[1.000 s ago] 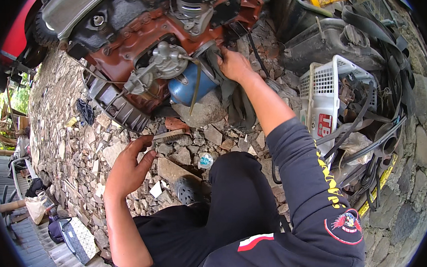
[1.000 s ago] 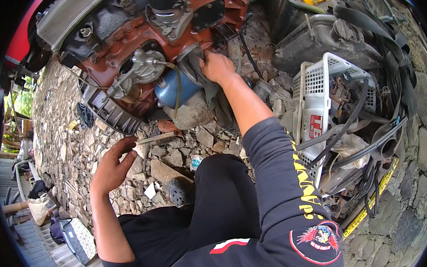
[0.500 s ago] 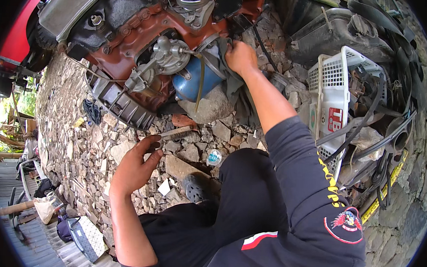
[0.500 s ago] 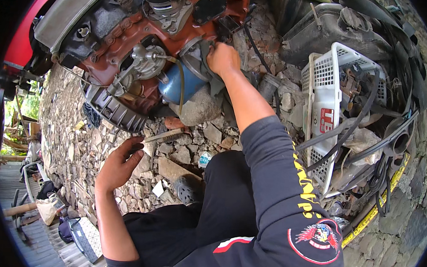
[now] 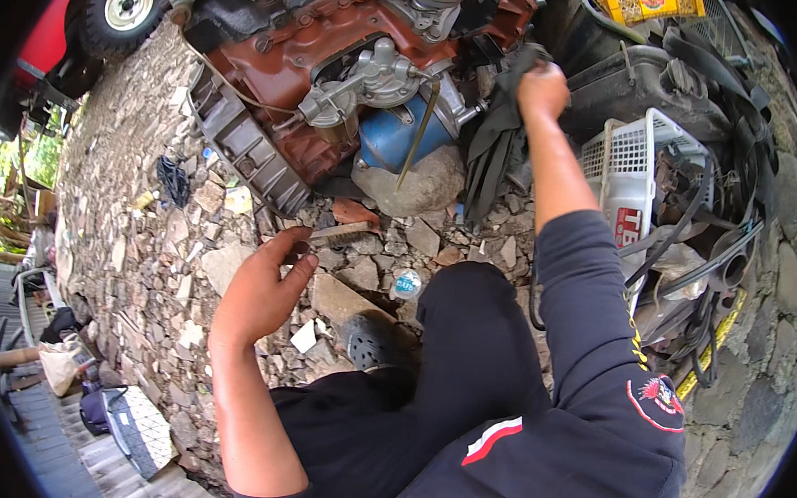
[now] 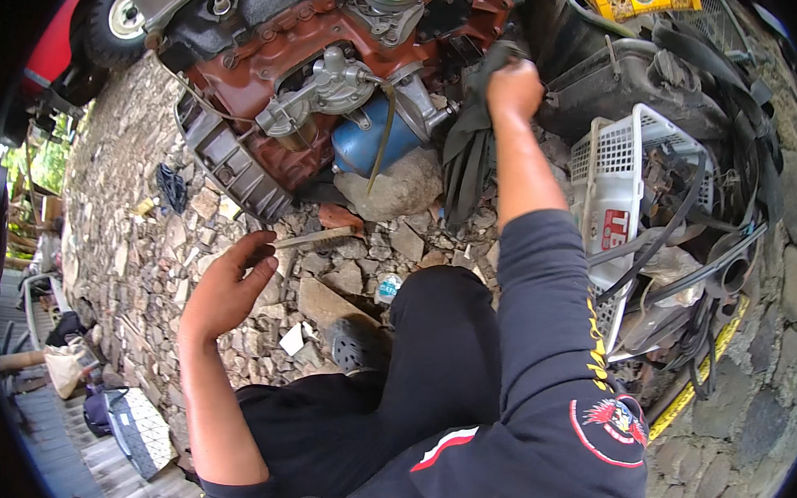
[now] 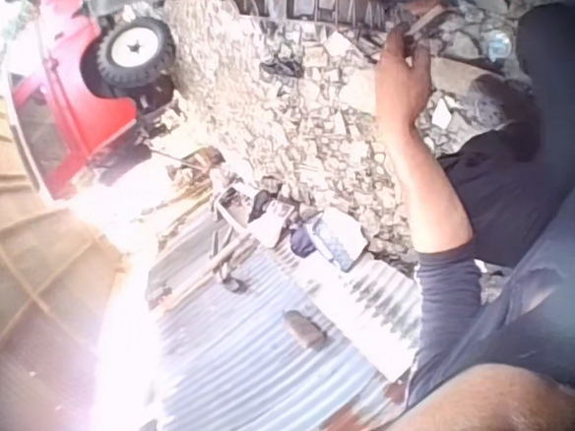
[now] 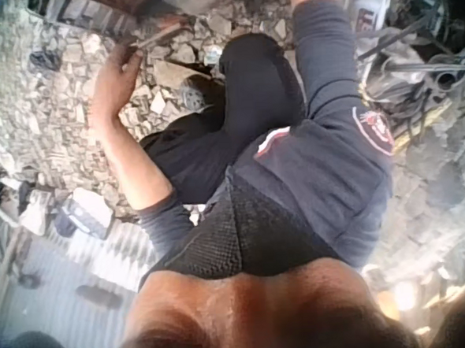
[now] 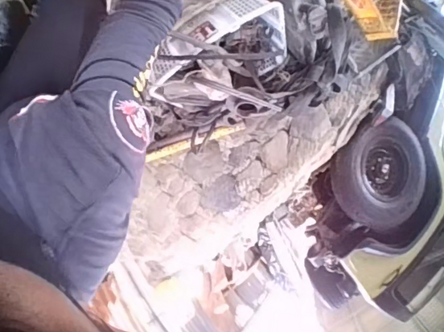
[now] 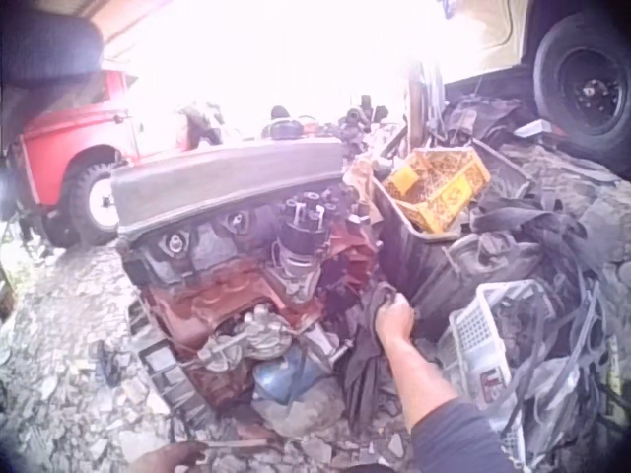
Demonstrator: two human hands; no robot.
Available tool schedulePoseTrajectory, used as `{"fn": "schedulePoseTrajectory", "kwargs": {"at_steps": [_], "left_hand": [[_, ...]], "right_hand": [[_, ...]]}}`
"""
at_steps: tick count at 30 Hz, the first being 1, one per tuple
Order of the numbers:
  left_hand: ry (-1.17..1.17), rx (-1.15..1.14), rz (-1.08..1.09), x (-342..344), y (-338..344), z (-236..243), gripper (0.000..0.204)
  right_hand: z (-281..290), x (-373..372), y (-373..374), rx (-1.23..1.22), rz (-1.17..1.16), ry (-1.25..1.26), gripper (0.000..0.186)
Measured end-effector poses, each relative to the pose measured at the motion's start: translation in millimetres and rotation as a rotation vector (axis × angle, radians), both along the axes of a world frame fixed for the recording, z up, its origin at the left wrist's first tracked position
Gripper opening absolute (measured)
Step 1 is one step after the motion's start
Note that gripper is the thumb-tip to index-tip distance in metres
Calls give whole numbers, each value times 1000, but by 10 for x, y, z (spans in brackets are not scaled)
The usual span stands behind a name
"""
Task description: The person wipes parts of an engine block with a cloth and uses a wrench to adjust components near the distributor.
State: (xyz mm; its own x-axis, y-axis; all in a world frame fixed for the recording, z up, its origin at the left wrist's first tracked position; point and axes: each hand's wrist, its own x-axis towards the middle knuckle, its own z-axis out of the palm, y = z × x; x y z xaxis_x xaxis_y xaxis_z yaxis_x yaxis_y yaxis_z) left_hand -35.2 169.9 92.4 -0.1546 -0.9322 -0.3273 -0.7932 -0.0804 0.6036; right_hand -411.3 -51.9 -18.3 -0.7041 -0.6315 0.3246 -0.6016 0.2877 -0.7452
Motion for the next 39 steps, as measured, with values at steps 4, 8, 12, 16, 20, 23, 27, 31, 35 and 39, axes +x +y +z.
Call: {"fn": "schedulePoseTrajectory", "kwargs": {"at_steps": [4,8,12,16,20,23,27,31,35,39], "left_hand": [[-46,8,4,-21,-136,-2,39],[-39,0,13,-49,-316,-54,40],[17,-172,325,241,-440,-108,35],[-72,-509,704,424,-722,-311,52],[99,-397,745,421,-914,-739,78],[142,-383,758,509,-1026,-1008,84],[252,-501,611,437,-1128,-1213,60],[69,-568,649,267,-1359,-1469,71],[114,-450,733,203,-1217,-1297,73],[-103,-427,744,482,-1356,-1588,83]], "right_hand": [[74,-359,-15,-209,337,-941,36],[-418,318,222,81,622,473,38],[-482,560,148,254,475,120,42],[-149,441,-87,616,544,-44,42],[-373,296,79,294,699,-235,45],[-402,377,310,147,744,-192,50],[-278,610,186,345,528,-30,44],[-644,-14,-309,301,200,-335,42],[-375,-119,-21,-54,127,-493,37],[110,368,359,-140,504,-322,35]]}}
